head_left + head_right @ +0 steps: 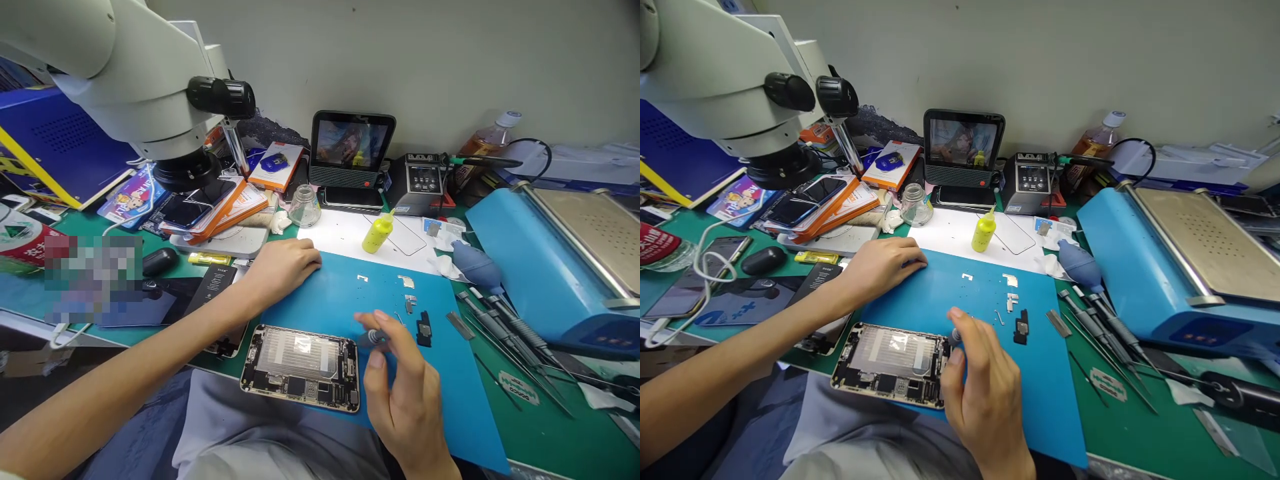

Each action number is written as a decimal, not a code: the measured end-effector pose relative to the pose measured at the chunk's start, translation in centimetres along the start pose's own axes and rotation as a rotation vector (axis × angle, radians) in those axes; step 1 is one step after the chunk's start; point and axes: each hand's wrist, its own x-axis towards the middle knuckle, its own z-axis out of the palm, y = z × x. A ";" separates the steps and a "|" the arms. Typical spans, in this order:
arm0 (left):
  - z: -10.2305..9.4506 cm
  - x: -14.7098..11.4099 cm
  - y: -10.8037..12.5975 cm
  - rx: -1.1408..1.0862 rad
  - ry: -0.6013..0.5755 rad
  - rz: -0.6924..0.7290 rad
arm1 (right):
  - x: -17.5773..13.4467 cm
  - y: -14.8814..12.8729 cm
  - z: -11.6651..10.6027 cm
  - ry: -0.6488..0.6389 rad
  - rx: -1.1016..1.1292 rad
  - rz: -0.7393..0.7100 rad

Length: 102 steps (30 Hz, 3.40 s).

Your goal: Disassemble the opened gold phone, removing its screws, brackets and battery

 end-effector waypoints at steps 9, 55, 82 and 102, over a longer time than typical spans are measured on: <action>0.1 0.0 -0.3 0.000 0.001 0.018 | -0.4 0.2 0.3 0.027 -0.006 0.042; 1.7 0.2 -2.2 -0.056 0.091 -0.011 | -0.8 0.1 0.5 0.065 -0.002 0.118; 2.5 -8.7 8.2 -0.422 0.164 0.060 | -0.9 0.0 0.3 0.084 0.015 0.101; 2.9 -9.1 7.5 -0.626 0.103 0.038 | -2.0 -0.1 0.7 0.064 0.146 0.163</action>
